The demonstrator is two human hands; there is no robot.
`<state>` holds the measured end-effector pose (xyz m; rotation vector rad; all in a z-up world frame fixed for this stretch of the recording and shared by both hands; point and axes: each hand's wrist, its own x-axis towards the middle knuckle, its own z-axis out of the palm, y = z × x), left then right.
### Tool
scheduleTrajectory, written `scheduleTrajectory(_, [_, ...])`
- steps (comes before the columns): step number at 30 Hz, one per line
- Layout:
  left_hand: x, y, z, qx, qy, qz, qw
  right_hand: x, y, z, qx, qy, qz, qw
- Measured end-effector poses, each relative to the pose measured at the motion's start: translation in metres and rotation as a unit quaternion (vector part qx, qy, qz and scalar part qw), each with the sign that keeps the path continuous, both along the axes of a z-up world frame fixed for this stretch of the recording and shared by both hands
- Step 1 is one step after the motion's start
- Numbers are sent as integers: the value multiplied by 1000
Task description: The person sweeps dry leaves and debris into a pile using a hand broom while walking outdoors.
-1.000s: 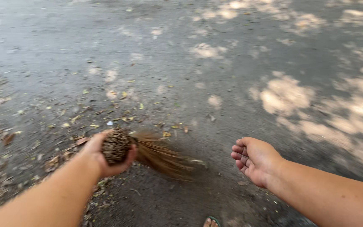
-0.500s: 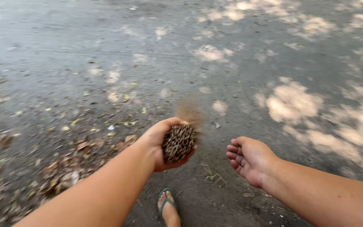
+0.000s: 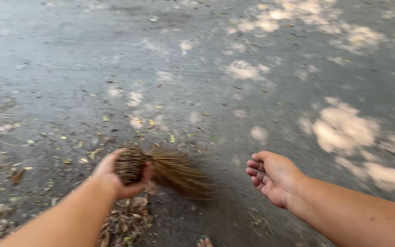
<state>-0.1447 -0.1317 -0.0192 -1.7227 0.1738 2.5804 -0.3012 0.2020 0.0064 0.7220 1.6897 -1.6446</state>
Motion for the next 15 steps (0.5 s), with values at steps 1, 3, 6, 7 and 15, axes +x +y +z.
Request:
scheduleTrajectory(1, [8,-19,10,-36,6,-27,999,-1,-11,3,-3,0,7,1000])
scheduleTrajectory(3, [11,-34,23,-75,10,-47,996,-3,-30,6,-26,-15,22,999])
scheduleTrajectory(6, [-5,-27,46,-189,-26,-49,980,-10,-44,10,-19,-17,38,999])
scheduleTrajectory(7, [-14,-16,51,-212,-58,-50,974,-14,-49,10,-19,-15,42,999])
scheduleTrajectory(15, [-107,73,65,-145,124,-209,959,-65,-60,-1,-6,-1,67,998])
